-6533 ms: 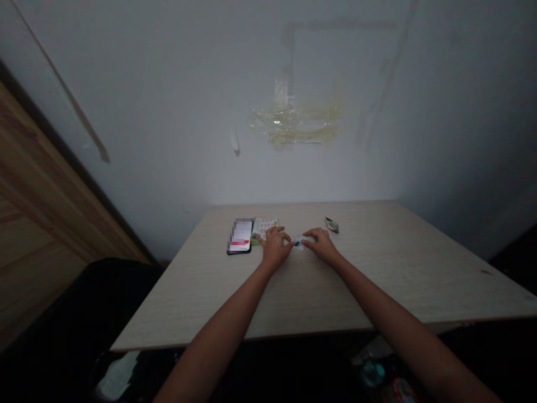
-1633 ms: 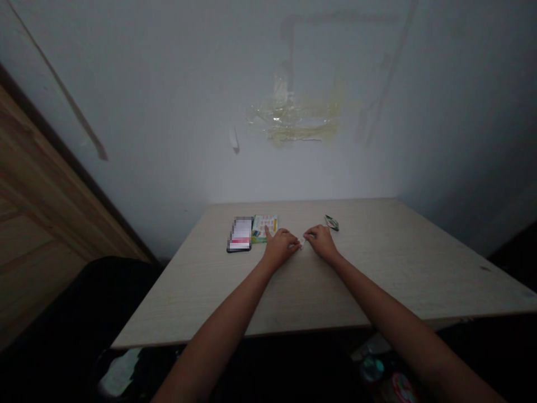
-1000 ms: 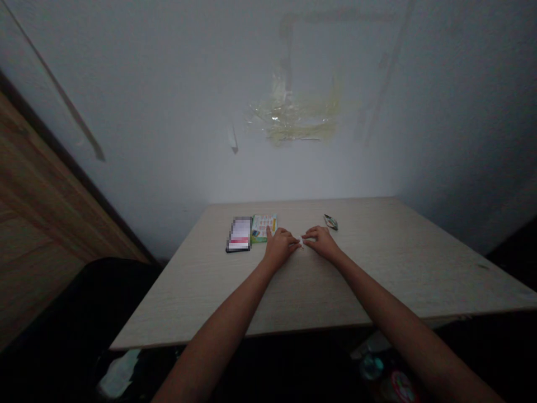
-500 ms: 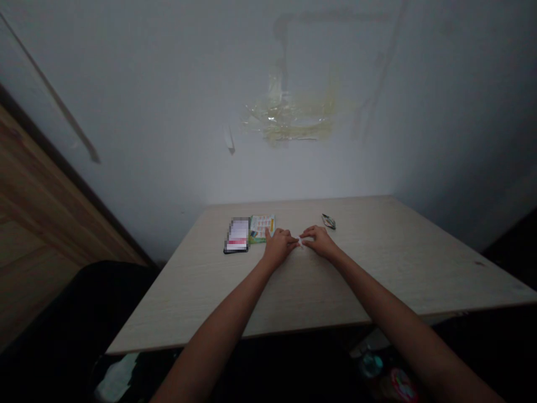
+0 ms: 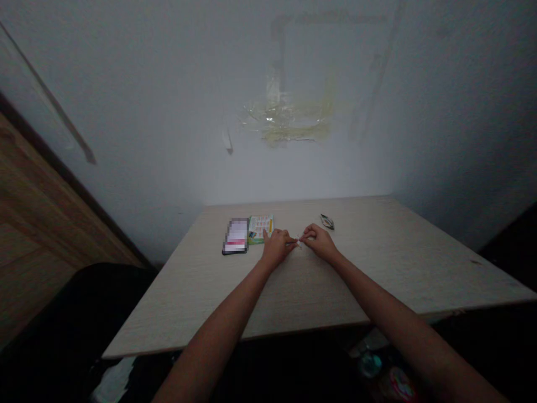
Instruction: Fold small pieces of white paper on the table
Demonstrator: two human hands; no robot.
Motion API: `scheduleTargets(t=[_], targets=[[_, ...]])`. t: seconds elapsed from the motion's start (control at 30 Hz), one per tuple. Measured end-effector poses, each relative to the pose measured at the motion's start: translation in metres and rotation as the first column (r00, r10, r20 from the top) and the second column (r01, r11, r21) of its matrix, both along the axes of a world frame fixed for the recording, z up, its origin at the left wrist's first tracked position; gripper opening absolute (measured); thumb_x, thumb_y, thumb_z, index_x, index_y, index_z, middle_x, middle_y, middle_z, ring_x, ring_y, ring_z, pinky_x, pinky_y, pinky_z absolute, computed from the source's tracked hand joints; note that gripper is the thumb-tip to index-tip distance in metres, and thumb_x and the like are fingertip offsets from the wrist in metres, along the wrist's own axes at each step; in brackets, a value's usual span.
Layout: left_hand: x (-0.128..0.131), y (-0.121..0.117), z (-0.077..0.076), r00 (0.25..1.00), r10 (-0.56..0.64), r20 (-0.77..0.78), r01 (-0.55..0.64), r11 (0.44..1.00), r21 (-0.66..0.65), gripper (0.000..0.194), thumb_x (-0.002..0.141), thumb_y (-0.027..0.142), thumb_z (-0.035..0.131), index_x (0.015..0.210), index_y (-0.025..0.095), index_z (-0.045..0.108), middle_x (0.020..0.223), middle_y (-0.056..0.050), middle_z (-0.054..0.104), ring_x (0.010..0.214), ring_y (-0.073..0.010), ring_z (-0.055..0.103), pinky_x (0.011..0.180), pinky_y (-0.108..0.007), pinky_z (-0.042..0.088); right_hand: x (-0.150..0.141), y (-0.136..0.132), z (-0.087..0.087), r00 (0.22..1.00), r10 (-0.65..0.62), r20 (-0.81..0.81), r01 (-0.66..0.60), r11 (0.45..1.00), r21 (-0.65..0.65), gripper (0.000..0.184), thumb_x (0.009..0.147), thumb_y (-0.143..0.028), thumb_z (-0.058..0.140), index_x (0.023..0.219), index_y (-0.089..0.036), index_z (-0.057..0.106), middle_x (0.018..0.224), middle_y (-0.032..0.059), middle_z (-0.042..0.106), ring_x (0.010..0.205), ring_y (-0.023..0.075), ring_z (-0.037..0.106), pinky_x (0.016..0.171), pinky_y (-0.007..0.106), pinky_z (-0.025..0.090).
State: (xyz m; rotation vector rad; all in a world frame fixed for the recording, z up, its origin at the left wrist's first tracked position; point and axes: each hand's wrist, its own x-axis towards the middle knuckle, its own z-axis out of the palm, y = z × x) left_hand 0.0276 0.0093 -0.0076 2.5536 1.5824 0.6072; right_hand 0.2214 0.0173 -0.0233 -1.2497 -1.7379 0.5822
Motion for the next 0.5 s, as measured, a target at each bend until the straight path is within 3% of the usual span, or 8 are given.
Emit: scheduleTargets(t=[0.23,0.5], targets=[[-0.0005,0.0026,-0.0035,0.997,-0.012,0.079,0.013,1.000,-0.006,0.019,0.089,0.046,0.064,0.104,0.040,0.074,0.118,0.002,0.072,0.125,-0.0272,0.048,0.111,-0.075,0.007,-0.0014,0.0013,0.0010,0.993,-0.006,0.117,-0.009,0.991,0.131,0.013,0.075,-0.020,0.066,0.086,-0.021,0.059,0.088,0.0024,0.071,0.088,0.0196,0.066,0.084,0.032,0.045],[-0.0004,0.0045,-0.0049,0.994,0.010,0.108,-0.007,0.999,-0.034,0.019,0.088,0.047,0.064,0.104,0.041,0.074,0.117,0.004,0.074,0.128,-0.0274,0.047,0.113,-0.073,0.003,-0.0019,0.0008,0.0006,0.976,-0.059,0.208,0.034,0.992,0.122,0.013,0.077,-0.019,0.067,0.088,-0.021,0.060,0.083,0.0026,0.072,0.092,0.0216,0.061,0.084,0.032,0.042]])
